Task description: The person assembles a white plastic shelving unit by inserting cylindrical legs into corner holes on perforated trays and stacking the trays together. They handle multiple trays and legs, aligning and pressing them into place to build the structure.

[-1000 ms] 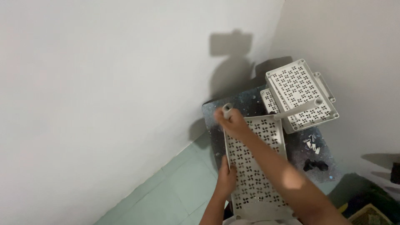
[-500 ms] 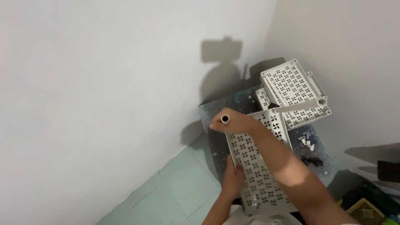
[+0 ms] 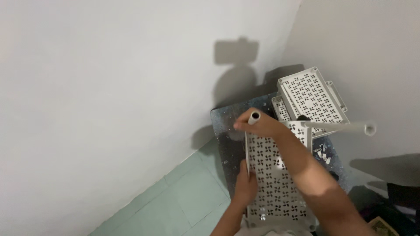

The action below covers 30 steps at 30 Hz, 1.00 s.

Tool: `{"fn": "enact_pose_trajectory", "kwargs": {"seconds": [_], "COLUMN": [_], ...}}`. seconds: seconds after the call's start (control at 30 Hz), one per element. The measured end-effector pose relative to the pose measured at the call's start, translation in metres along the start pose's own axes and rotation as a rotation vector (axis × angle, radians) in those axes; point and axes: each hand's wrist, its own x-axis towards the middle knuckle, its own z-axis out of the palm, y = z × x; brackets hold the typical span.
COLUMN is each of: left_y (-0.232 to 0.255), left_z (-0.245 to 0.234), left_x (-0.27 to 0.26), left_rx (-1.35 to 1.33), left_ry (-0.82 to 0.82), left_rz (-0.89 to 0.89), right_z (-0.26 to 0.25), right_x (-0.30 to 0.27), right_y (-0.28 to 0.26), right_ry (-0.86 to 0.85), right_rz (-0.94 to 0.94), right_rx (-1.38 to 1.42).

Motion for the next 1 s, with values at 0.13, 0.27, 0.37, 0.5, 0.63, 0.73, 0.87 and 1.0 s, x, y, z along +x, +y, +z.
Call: {"fn": "enact_pose_trajectory", "kwargs": {"seconds": [0.13,0.27,0.37,0.5,0.63,0.73,0.87,1.0], "left_y": [0.012,0.012,0.002,0.003,0.010,0.005,-0.012,-0.009], "left_z": [-0.001,0.011,0.005,-0.017,-0.027,-0.007,-0.011,-0.027], "left_x": [0.002,0.004,0.002,0.003,0.005,0.000,0.000,0.004], "left_rx": [0.041,0.198,0.201,0.147,0.161,0.322,0.312,0.164], "left_ry": [0.041,0.154,0.075,0.007,0.076,0.300,0.099,0.021], "left_rz": [-0.190,0.014,-0.074,0.002,-0.093,0.100,0.052,0.097], "right_z": [0.060,0.084,0.042,-0.013,0.047,0.079,0.049,-0.009], "right_x": [0.000,-0.003,-0.023,-0.028,-0.020,-0.021,-0.035,-0.044], "right_y": [-0.015,0.009,0.030,0.021,0.012,0.024,0.043,0.020], "right_ry": [0.899,1.196,0.648,-0.098,0.768,1.135,0.683,-0.094], "right_rz": [-0.150,-0.388,-0.352,-0.220,-0.320,-0.480,-0.530,-0.126], "right_rx": [0.418,0.640,0.479,-0.046,0.418,0.740,0.453,-0.113]}}
